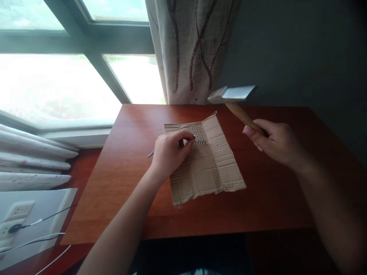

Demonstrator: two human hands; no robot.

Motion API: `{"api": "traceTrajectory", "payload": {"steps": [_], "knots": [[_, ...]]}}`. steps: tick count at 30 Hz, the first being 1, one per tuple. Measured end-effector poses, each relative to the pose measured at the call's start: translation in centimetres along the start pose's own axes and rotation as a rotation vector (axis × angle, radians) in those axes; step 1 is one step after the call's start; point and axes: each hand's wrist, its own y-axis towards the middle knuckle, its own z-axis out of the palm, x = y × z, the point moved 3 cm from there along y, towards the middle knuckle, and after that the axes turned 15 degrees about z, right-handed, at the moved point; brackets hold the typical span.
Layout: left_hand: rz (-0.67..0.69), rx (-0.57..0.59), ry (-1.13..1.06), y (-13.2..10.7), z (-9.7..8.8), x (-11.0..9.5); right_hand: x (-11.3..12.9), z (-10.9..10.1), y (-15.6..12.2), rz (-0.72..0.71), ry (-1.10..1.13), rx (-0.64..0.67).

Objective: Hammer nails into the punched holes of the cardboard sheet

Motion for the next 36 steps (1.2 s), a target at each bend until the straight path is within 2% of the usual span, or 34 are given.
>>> {"api": "traceTrajectory", "payload": {"steps": [3, 6, 11, 17, 23, 29, 36], "knots": [[-0.001, -0.006, -0.005, 0.0, 0.0, 0.0, 1.8, -1.4, -0.7, -0.088, -0.113, 0.081], [0.002, -0.008, -0.007, 0.0, 0.0, 0.0, 3.2, -2.0, -1.0, -0.134, -0.113, 0.174], [0.004, -0.014, -0.02, 0.0, 0.0, 0.0, 4.1, -2.4, -0.9, -0.168, -0.127, 0.248], [-0.003, -0.006, -0.022, 0.0, 0.1, 0.0, 4.1, -1.7, -1.1, -0.167, -0.183, 0.267], [-0.002, -0.007, -0.023, 0.0, 0.2, 0.3, 4.9, -1.9, -1.6, -0.036, -0.288, 0.292], [-0.004, -0.012, -0.029, 0.0, 0.1, 0.2, 5.2, -1.9, -1.6, -0.016, -0.331, 0.313], [0.005, -0.005, -0.022, 0.0, 0.1, 0.2, 4.9, -2.0, -1.8, 0.003, -0.292, 0.251]]}}
